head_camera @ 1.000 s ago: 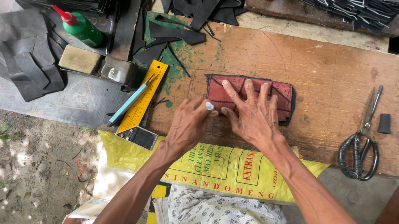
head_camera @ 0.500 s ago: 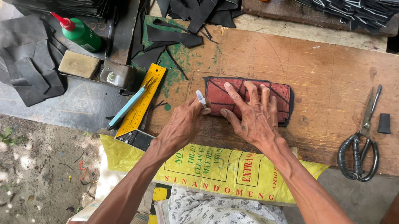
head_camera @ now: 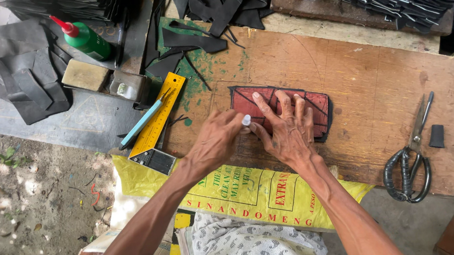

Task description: The person assembles black rubber pieces on a wooden workbench using a red patterned template. They apply adhesive to the template, place the rubber pieces, and press them into position. The person uses a ruler and a marker to measure and mark the pieces.

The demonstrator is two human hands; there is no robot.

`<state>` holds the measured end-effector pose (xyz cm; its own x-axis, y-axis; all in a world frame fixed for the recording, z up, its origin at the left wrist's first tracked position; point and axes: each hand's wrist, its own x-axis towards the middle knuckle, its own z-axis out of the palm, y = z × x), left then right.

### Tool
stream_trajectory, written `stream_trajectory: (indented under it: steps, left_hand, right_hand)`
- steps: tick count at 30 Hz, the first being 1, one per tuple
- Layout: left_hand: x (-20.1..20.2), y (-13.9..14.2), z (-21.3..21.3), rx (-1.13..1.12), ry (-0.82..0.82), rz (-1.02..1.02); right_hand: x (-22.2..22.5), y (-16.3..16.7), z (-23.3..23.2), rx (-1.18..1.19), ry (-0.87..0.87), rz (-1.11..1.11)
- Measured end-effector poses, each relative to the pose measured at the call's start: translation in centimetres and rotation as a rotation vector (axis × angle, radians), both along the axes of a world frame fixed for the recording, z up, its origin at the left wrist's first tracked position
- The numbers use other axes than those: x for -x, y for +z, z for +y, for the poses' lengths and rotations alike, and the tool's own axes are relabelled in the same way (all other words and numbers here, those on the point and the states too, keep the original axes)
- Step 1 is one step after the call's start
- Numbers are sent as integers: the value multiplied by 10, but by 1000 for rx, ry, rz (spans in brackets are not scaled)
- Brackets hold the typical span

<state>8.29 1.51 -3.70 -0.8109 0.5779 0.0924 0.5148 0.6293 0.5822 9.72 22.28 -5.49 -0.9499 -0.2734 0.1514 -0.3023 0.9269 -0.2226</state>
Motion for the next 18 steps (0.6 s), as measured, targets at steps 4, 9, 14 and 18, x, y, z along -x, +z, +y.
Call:
stream_trajectory:
  steps: [4, 9, 14, 18]
  left_hand:
    - [1, -2, 2, -74, 17, 161]
    - [5, 8, -14, -42, 77, -208]
    - [3, 0, 13, -57, -53, -37]
    - [7, -1, 2, -45, -33, -72]
  right_hand:
    - [1, 1, 0, 24, 15, -26]
    - [0, 4, -2, 48, 0, -18]
    - [2, 8, 6, 72, 38, -36]
    - [2, 12, 11, 124, 58, -50]
